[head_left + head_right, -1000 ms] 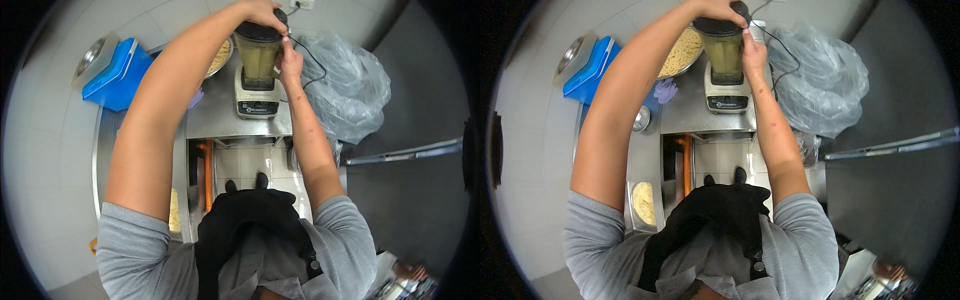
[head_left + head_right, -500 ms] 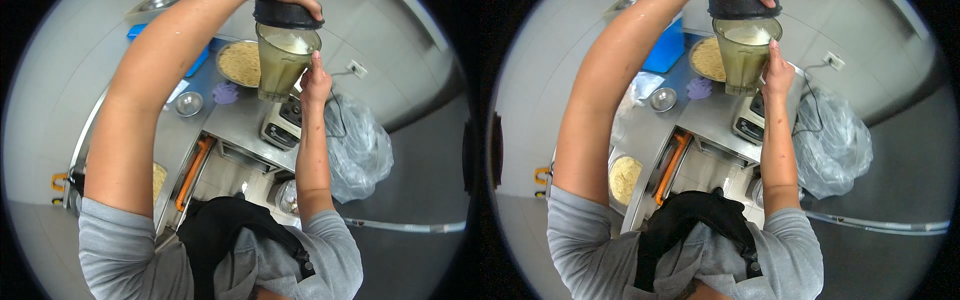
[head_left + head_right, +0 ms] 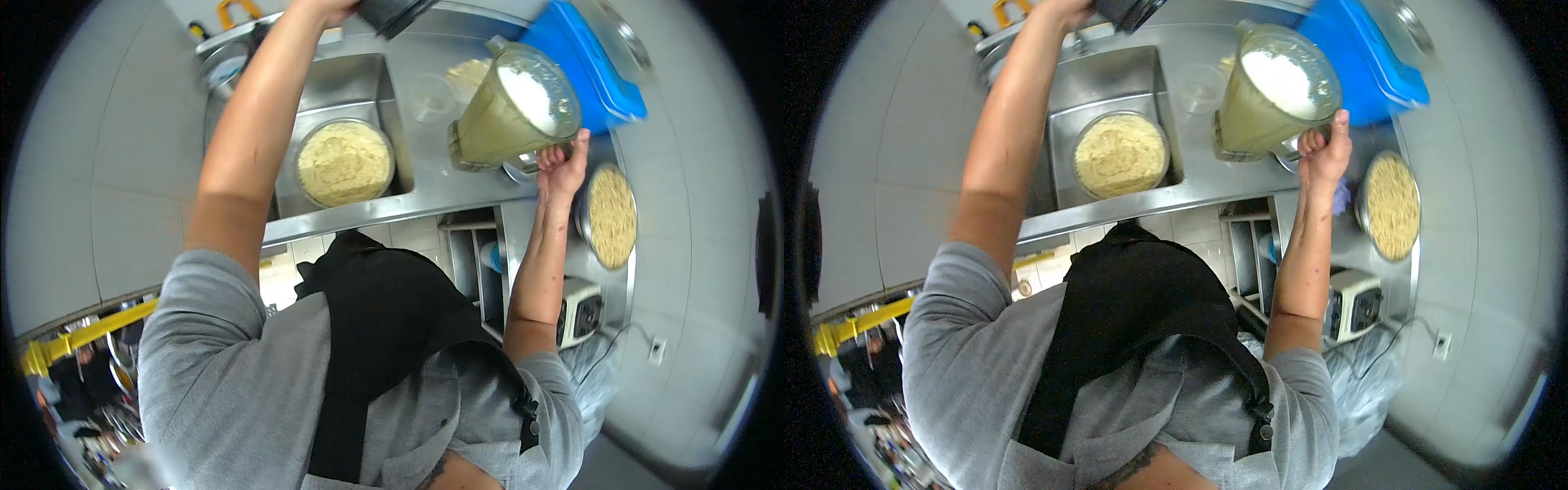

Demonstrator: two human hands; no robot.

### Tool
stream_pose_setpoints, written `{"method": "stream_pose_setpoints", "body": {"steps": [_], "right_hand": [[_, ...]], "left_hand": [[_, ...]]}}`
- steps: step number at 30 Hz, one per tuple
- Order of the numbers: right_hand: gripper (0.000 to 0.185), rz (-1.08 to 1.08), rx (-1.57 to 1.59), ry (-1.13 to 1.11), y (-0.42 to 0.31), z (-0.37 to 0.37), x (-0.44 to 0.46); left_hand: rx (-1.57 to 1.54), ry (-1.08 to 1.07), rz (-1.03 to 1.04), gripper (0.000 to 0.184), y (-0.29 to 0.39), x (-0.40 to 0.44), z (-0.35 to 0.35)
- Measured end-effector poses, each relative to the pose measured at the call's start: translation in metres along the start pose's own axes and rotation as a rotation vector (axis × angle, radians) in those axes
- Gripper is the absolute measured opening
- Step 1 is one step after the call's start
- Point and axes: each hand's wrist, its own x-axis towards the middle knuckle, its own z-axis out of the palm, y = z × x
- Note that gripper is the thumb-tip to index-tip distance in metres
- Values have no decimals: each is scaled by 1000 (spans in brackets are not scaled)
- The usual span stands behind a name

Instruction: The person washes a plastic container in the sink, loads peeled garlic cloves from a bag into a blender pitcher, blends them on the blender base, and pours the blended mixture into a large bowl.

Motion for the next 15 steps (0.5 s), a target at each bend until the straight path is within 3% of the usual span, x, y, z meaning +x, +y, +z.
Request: {"method": "stream_pose_setpoints", "body": {"steps": [2,4,6,10,12,14,15], "right_hand": [[51,111,19,-74,40,31,20],[51,238,10,-210,92,51,39],[49,287,-6,-235,128,83,44],[49,385,-28,-299,184,129,55],[46,437,-98,-480,222,131,81],[49,476,-212,-519,250,146,111],[52,437,-390,-664,261,154,128]], "left_hand": [[-117,217,-17,81,-41,-66,-45],[-86,501,-219,78,-106,-132,-84],[-261,524,-152,73,-152,-188,-106],[-418,803,-275,70,-212,-278,-113],[-458,868,-279,70,-227,-307,-111],[-494,922,-284,71,-234,-326,-108],[-527,954,-283,71,-236,-332,-105]]}}
